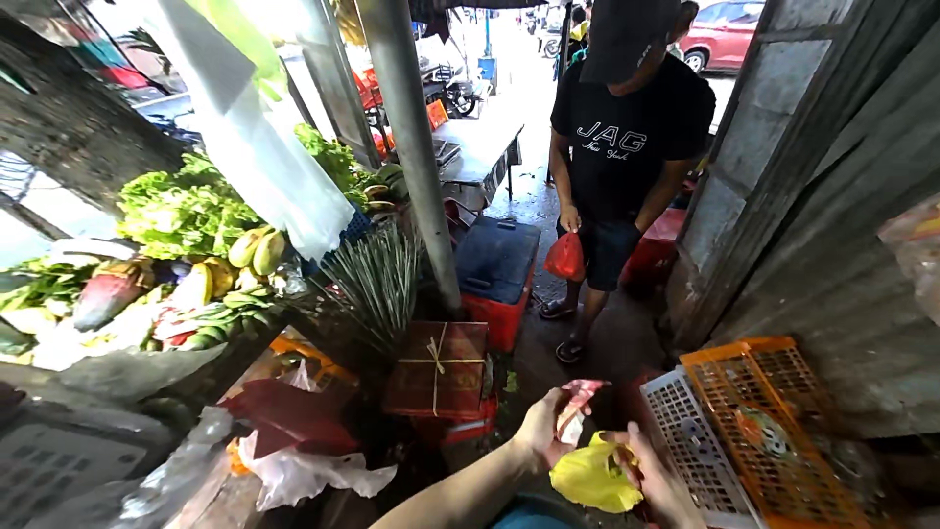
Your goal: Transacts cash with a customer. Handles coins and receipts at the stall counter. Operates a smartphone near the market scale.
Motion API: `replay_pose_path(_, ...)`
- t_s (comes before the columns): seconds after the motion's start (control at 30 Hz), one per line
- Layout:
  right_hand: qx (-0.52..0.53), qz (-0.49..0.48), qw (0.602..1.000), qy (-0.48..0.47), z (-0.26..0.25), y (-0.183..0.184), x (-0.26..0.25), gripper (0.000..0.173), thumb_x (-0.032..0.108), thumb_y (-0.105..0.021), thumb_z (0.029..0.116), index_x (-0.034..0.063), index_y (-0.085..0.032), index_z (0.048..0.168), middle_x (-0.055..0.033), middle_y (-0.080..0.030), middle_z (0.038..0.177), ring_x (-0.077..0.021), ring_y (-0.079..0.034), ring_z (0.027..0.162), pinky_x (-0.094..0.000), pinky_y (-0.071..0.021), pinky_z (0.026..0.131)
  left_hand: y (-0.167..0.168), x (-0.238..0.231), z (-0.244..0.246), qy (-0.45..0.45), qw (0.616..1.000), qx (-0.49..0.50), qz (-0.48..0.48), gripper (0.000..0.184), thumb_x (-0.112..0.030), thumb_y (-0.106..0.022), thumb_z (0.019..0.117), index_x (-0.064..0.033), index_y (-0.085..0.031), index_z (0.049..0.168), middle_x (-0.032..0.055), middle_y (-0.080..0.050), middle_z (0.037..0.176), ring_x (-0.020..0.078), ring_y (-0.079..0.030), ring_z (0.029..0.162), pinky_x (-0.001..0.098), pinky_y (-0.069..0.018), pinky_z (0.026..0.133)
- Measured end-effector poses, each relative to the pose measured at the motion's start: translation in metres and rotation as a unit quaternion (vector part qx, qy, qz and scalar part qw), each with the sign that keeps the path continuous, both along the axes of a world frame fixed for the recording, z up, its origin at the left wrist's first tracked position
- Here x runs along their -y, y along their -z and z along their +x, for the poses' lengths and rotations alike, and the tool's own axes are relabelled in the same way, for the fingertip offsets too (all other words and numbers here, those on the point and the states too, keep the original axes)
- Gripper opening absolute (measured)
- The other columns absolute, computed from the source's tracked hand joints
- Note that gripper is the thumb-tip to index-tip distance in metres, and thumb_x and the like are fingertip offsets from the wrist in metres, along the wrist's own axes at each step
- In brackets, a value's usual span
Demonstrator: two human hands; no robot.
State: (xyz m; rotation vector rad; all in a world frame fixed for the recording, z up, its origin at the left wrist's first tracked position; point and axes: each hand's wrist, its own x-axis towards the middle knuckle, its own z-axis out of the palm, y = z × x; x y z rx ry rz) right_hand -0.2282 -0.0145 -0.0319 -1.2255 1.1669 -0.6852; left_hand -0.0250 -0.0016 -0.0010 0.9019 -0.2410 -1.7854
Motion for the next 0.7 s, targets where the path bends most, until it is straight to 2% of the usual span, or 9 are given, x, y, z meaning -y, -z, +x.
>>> replay_pose_path(0.1,0.088,0.016,0.996,0.0,0.007,-0.01,-0.002,0.068,0.047,-0.008,0.1098,0.006,-0.062,0.114,0.0038,-0.068,0.081,-0.0008,-0.053,0.058,-0.0173,-0.0457,0.055,0.0,-0.003,-0.003,0.048,0.991,0.109,-0.053,0.028,-0.019,-0.045,0.1095,-0.0063,-0.069,0.107,0.0006,-0.072,0.086,0.0053,-0.066,0.072,0.0217,-0.0559,0.067)
replay_pose_path(0.13,0.099,0.011,0.995,0.011,0.01,-0.016,-0.005,0.061,0.046,-0.012,0.1102,0.0076,-0.06,0.112,0.0046,-0.067,0.08,-0.0008,-0.055,0.06,-0.0179,-0.0473,0.057,0.002,-0.003,-0.003,0.07,0.984,0.152,-0.067,0.024,-0.018,-0.051,0.107,-0.0064,-0.071,0.103,-0.0009,-0.073,0.085,0.0047,-0.068,0.074,0.0232,-0.0572,0.071)
replay_pose_path(0.2,0.091,-0.006,0.995,0.048,0.014,-0.024,-0.008,0.039,0.035,-0.04,0.1089,0.0075,-0.067,0.107,0.0046,-0.066,0.078,-0.0018,-0.057,0.061,-0.0197,-0.0503,0.059,0.006,-0.005,-0.004,0.111,0.963,0.228,-0.094,0.018,-0.017,-0.057,0.1024,-0.0088,-0.071,0.094,-0.0055,-0.07,0.076,0.0016,-0.063,0.067,0.0216,-0.0538,0.064)
replay_pose_path(0.27,0.027,-0.015,0.996,0.079,0.018,-0.037,-0.011,0.019,0.02,-0.064,0.0988,0.0027,-0.071,0.105,0.0021,-0.069,0.077,-0.0027,-0.059,0.062,-0.0213,-0.0528,0.062,0.004,-0.008,-0.004,0.137,0.951,0.252,-0.113,0.014,-0.015,-0.059,0.1004,-0.0067,-0.07,0.099,-0.004,-0.071,0.08,0.0034,-0.066,0.071,0.024,-0.0564,0.069)
replay_pose_path(0.33,-0.025,-0.037,0.995,0.084,0.019,-0.042,-0.011,0.016,0.017,-0.067,0.0972,0.0015,-0.072,0.1,0.0018,-0.07,0.075,-0.0018,-0.06,0.061,-0.0204,-0.053,0.062,0.003,-0.008,-0.003,0.145,0.949,0.252,-0.119,0.013,-0.014,-0.061,0.0997,-0.0051,-0.069,0.105,-0.002,-0.072,0.086,0.0053,-0.068,0.077,0.0261,-0.0578,0.074)
replay_pose_path(0.4,-0.026,-0.061,0.994,0.091,0.017,-0.04,-0.01,0.014,0.014,-0.066,0.0982,0.0009,-0.072,0.098,0.0011,-0.07,0.073,-0.0019,-0.059,0.057,-0.0195,-0.0523,0.058,0.007,-0.007,0.001,0.15,0.949,0.245,-0.132,0.009,-0.01,-0.065,0.0951,-0.0074,-0.069,0.103,-0.0024,-0.072,0.086,0.0041,-0.066,0.074,0.0238,-0.055,0.068)
replay_pose_path(0.5,0.001,-0.077,0.99,0.122,0.011,-0.032,-0.006,0.013,0.008,-0.066,0.0969,0.0001,-0.072,0.105,-0.0003,-0.071,0.075,-0.0018,-0.058,0.054,-0.0185,-0.0509,0.053,0.011,-0.005,0.005,0.168,0.95,0.231,-0.127,0.014,-0.006,-0.07,0.0903,-0.0135,-0.06,0.098,-0.0045,-0.063,0.075,-0.0006,-0.048,0.052,0.0164,-0.0342,0.044)
replay_pose_path(0.6,0.035,-0.084,0.986,0.14,0.006,-0.028,-0.002,0.021,0.006,-0.063,0.0987,0.0022,-0.074,0.116,-0.0006,-0.073,0.079,-0.0011,-0.056,0.053,-0.0173,-0.0482,0.051,0.012,-0.005,0.007,0.176,0.948,0.231,-0.129,0.026,-0.008,-0.073,0.0896,-0.0118,-0.062,0.113,-0.0026,-0.067,0.083,-0.0005,-0.049,0.054,0.0163,-0.0365,0.045)
replay_pose_path(0.7,0.067,-0.086,0.98,0.167,0.001,-0.028,0.003,0.024,0.007,-0.058,0.1016,0.0026,-0.074,0.118,-0.0021,-0.075,0.087,-0.0021,-0.053,0.052,-0.0175,-0.0452,0.049,0.015,-0.004,0.01,0.168,0.949,0.231,-0.136,0.012,-0.011,-0.071,0.0943,-0.0096,-0.068,0.106,-0.0041,-0.068,0.079,-0.0019,-0.047,0.051,0.0158,-0.0375,0.047)
